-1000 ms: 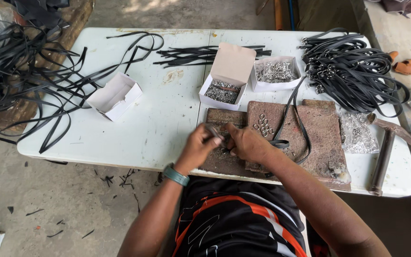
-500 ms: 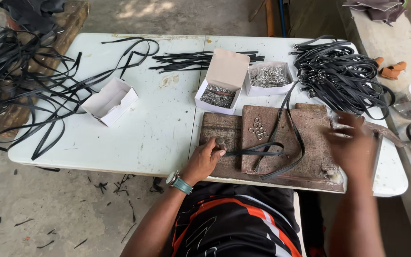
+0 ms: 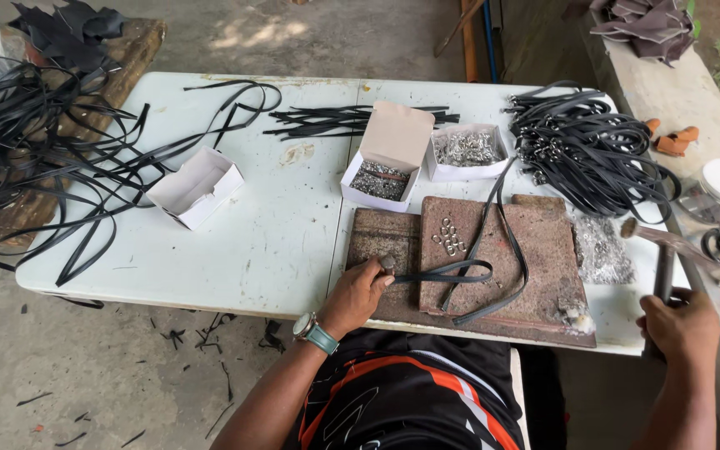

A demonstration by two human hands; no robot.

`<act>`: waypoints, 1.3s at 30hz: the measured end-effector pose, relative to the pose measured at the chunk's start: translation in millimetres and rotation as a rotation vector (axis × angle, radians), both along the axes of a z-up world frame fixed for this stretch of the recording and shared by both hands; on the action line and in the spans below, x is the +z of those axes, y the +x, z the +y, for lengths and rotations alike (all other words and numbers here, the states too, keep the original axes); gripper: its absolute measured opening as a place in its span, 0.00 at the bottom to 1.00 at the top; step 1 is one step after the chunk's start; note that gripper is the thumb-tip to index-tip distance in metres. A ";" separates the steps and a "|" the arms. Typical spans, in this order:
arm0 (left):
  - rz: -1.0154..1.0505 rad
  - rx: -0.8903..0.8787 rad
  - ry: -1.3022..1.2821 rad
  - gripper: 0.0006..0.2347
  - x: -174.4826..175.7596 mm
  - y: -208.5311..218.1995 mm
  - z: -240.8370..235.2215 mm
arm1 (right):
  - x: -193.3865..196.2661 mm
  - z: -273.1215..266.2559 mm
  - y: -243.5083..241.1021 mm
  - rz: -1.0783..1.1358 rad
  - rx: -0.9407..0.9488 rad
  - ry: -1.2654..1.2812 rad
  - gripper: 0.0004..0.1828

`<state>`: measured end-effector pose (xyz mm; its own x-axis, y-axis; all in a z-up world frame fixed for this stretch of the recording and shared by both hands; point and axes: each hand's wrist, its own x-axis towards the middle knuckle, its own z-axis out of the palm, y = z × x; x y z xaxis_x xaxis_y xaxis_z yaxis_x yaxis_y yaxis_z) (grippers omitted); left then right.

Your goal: The person attaches metal hardware to the ends of black leather straps using a hammer and a metal punch on a wooden block. They repeatedly pick up straps, insert the metal piece, and strike it into place before moving to the next strap.

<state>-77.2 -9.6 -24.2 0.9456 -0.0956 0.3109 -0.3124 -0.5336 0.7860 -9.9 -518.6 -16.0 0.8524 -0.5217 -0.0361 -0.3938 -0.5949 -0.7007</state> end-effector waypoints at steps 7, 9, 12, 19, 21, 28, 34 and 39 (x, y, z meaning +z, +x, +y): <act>0.138 0.004 0.047 0.11 -6.4 -2.2 -0.2 | 46.2 79.0 -23.9 -0.644 0.373 0.628 0.15; 0.127 0.014 0.058 0.11 -4.2 1.2 -0.9 | 72.0 110.3 -21.4 -0.668 0.450 0.604 0.12; 0.000 0.011 0.044 0.13 -4.1 -1.4 -1.1 | 98.4 170.1 -18.6 -0.748 0.580 0.577 0.11; 0.089 0.042 0.116 0.16 -9.9 -0.6 -0.3 | 122.2 273.3 -20.2 -0.202 1.191 -0.694 0.20; -0.044 0.059 0.166 0.15 -10.2 -2.9 -2.0 | 145.2 262.0 -21.8 -0.024 1.065 -0.738 0.20; 0.010 0.007 0.080 0.11 -16.2 2.1 0.7 | 208.2 177.9 -19.9 -0.972 0.714 0.074 0.09; -0.052 0.012 0.035 0.16 0.1 -7.7 -2.5 | 96.7 272.5 -14.7 0.055 1.261 -0.892 0.23; -0.040 0.169 0.159 0.10 -8.9 -0.3 -5.5 | 96.1 195.9 -21.2 -0.291 0.900 -0.194 0.25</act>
